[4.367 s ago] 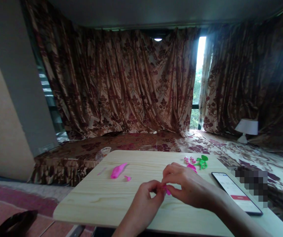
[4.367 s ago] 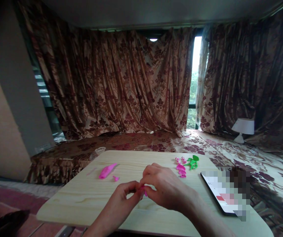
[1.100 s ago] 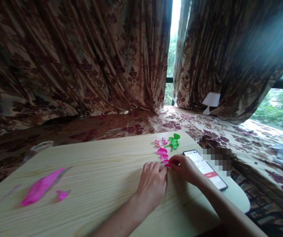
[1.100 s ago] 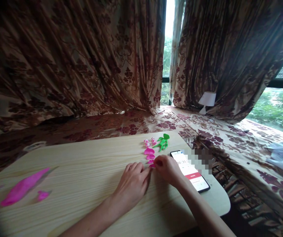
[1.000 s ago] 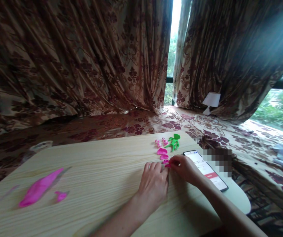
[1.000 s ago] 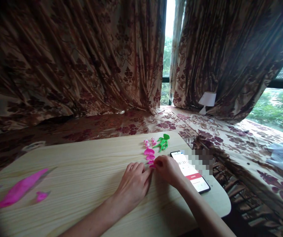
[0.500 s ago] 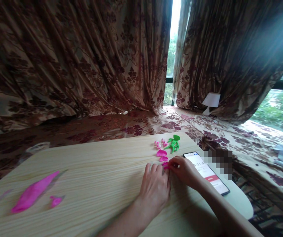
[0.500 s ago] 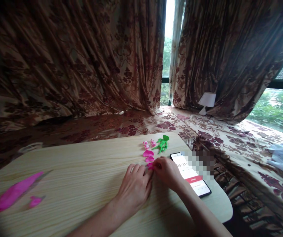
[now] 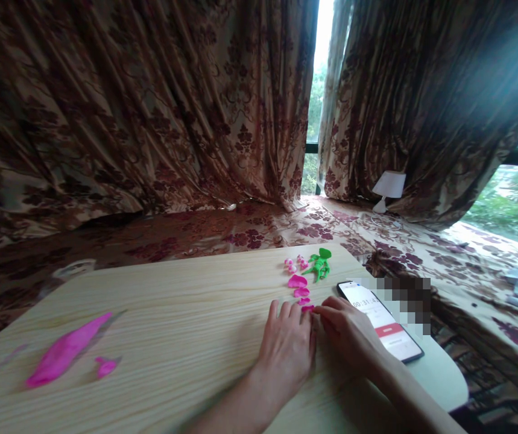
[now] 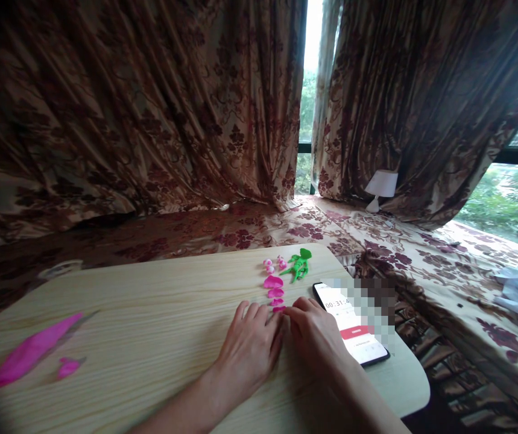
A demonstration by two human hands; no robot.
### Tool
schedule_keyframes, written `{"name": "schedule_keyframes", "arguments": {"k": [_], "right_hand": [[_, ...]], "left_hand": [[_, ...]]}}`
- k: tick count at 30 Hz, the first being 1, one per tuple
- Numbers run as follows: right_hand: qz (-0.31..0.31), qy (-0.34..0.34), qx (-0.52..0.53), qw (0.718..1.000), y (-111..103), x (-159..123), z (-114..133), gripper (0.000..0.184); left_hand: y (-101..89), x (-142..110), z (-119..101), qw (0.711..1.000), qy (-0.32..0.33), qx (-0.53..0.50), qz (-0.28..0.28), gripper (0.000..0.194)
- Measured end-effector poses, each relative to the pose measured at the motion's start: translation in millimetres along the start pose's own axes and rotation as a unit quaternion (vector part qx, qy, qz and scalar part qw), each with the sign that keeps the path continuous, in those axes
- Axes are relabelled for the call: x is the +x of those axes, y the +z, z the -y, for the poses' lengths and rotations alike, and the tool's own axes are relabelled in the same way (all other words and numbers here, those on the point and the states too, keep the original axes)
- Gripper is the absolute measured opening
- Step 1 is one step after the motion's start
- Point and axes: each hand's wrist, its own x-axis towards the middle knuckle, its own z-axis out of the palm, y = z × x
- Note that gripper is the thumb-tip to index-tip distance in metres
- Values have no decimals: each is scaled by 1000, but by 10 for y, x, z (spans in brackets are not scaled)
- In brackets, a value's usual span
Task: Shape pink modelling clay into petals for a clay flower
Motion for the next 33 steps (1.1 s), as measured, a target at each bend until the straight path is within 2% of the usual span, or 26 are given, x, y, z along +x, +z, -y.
{"name": "schedule_keyframes", "arguments": {"k": [7, 12, 18, 23, 28, 33], "right_hand": [[15, -10, -63, 998, -16, 13, 32, 22], [18, -20, -60, 998, -14, -3, 24, 22], [23, -35, -66, 997, -16, -12, 10, 22], [33, -39, -79, 996, -45, -10, 7, 24], [37, -42, -79, 995, -56, -4, 19, 28], [29, -39, -71, 996, -65, -23, 11, 24]], "left_hand": [[-88, -42, 32, 999, 16, -28, 4, 19], [-127, -49, 166, 1000, -13, -28, -2, 17], [23, 68, 281, 996, -49, -69, -31, 18], [152, 184, 287, 991, -77, -90, -61, 15], [172, 210, 259, 991, -76, -88, -69, 15], [169, 208, 252, 992, -69, -79, -76, 16]]}}
